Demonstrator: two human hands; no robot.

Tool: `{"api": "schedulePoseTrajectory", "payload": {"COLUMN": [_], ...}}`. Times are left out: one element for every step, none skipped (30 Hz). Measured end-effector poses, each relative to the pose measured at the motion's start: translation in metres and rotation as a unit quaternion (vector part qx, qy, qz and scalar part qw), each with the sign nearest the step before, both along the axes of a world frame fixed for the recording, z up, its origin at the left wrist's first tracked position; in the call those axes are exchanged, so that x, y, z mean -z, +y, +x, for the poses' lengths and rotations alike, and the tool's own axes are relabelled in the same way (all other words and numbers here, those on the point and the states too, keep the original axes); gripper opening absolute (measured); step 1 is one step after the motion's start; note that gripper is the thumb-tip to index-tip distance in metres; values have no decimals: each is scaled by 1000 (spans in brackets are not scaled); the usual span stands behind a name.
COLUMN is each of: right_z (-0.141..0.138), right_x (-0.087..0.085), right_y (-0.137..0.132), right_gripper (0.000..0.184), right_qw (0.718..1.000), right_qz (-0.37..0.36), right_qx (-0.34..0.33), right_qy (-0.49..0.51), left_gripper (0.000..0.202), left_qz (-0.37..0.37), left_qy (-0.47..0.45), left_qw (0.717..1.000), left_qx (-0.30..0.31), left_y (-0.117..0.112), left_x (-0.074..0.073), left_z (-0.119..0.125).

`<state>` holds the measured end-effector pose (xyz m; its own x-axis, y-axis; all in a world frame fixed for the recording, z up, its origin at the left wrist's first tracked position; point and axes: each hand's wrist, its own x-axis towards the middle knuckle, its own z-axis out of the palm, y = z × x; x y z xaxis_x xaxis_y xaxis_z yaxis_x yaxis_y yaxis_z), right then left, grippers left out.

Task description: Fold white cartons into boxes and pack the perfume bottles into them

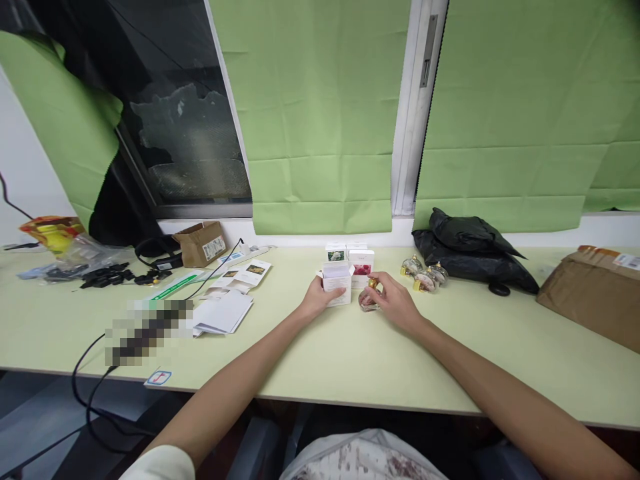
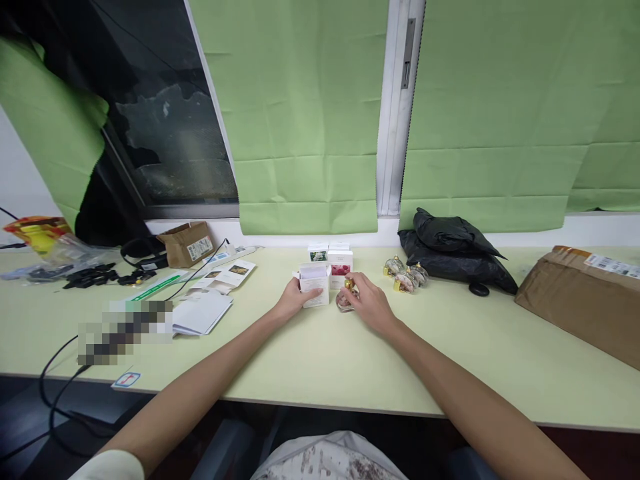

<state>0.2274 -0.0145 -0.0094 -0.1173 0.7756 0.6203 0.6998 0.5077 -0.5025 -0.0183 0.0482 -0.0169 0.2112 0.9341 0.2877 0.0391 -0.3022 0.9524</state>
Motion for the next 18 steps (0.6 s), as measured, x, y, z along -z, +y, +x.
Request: {"api": "schedulePoseTrajectory", "payload": {"right_z": [0, 1, 1, 2, 2, 2, 2, 3, 2, 2, 2, 2, 2, 2, 2, 2, 2, 2], "right_x": [0, 0, 0, 0, -1, -1, -1, -1, -1, -1, -2, -2, -3, -4, -4, -5, -6, -6], "right_y": [1, 1, 2, 3, 3, 3, 3, 3, 3, 3, 2, 2, 1, 1, 1, 0, 0, 0], "right_gripper": [28, 26, 25, 27, 29, 30, 32, 34, 35, 37, 38, 40, 41, 43, 44, 45, 46, 47], "right_qw": [1000, 1000, 1000, 1000, 1000, 999, 999, 999, 999, 999, 999, 999, 999, 998, 998, 998, 998, 997], "right_qz": [4, 9, 15, 20, 24, 26, 28, 27, 25, 22, 19, 17, 18, 21, 26, 31, 37, 43], "right_qx": [0, 1, 3, 7, 13, 20, 27, 34, 41, 46, 49, 50, 51, 51, 51, 52, 52, 53], "right_qy": [-1, -3, -6, -9, -10, -8, -6, -4, -2, -1, -1, -3, -6, -11, -16, -22, -29, -36], "left_gripper": [68, 68, 68, 69, 69, 70, 70, 70, 70, 70, 70, 69, 69, 69, 69, 69, 69, 69], "left_qz": [-2, -2, -2, -1, 0, 3, 5, 7, 8, 10, 10, 11, 11, 11, 12, 14, 15, 16], "left_qy": [0, 0, 0, -1, -1, -1, -1, 0, 2, 5, 8, 11, 13, 14, 15, 14, 13, 12], "left_qw": [1000, 1000, 1000, 1000, 1000, 1000, 1000, 1000, 1000, 1000, 1000, 1000, 1000, 1000, 1000, 1000, 1000, 1000], "left_qx": [0, -1, -1, 0, 3, 5, 7, 9, 11, 12, 13, 13, 14, 14, 14, 15, 16, 17], "left_y": [0, 1, 1, 1, 2, 2, 3, 3, 3, 3, 3, 2, 2, 1, 1, 0, 0, 0], "left_x": [1, 1, 2, 3, 4, 5, 5, 6, 6, 6, 6, 6, 5, 5, 5, 5, 5, 5], "left_z": [0, 0, 0, 0, 0, 0, 0, 0, 0, 0, 0, 0, 0, 0, 0, 0, 0, 1]}}
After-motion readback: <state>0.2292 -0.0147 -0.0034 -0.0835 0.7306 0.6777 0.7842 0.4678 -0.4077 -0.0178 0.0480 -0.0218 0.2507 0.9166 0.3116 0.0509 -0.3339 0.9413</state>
